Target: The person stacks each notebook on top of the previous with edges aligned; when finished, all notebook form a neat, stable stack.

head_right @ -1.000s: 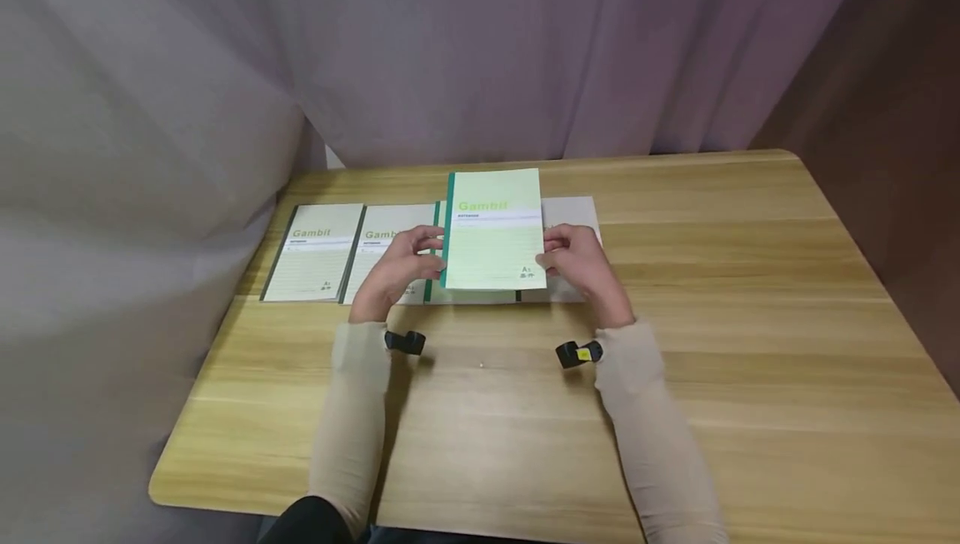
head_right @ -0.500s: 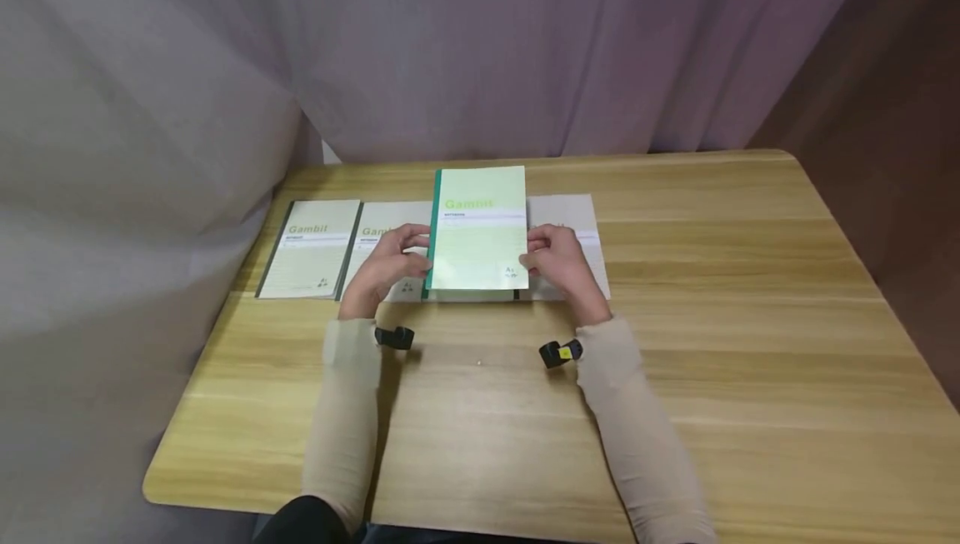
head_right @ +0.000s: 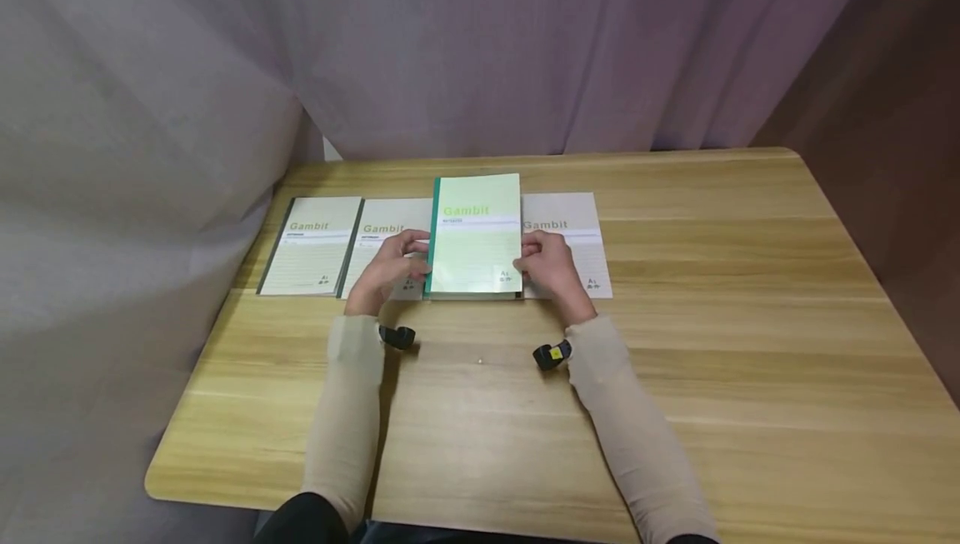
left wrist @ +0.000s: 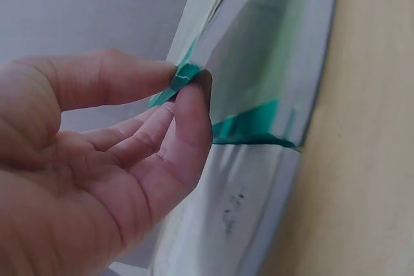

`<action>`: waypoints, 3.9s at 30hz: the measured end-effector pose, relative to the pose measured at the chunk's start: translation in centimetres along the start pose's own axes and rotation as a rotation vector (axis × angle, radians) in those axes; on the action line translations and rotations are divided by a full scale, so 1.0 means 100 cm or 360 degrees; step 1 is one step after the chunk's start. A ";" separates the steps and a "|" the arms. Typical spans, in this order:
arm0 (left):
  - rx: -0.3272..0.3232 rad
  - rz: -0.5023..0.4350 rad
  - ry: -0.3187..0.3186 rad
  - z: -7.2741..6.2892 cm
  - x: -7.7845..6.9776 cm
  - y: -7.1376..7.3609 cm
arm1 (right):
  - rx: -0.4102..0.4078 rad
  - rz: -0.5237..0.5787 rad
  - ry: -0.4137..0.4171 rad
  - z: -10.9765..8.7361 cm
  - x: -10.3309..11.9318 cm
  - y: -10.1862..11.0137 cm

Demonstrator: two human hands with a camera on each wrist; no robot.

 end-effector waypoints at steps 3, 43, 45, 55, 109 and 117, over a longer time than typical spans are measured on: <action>-0.0008 -0.0006 0.0007 0.002 0.003 0.000 | -0.0025 -0.0072 0.0000 0.004 -0.003 -0.001; -0.0137 0.0635 0.0161 0.008 0.003 -0.003 | -0.0137 -0.0446 -0.0007 0.013 -0.015 -0.018; -0.0136 0.0644 0.0165 0.008 0.003 -0.003 | -0.0140 -0.0451 0.0002 0.013 -0.014 -0.019; -0.0145 0.0708 0.0165 0.009 0.000 -0.003 | -0.0138 -0.0454 0.0023 0.012 -0.012 -0.017; 0.0327 0.0836 -0.0189 0.032 -0.039 -0.143 | -0.0137 -0.0237 -0.0436 -0.035 -0.024 0.088; 0.0382 0.0918 -0.0207 0.031 -0.038 -0.145 | -0.0213 -0.0285 -0.0550 -0.029 -0.022 0.088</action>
Point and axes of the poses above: each hand's wrist, its own z-axis towards the middle knuckle, its own y-axis out of the back of the hand, x = y × z, the point moved 2 cm from there along z, towards the middle knuckle, and after that the axes turned 7 degrees about x, right-handed, at the moved point
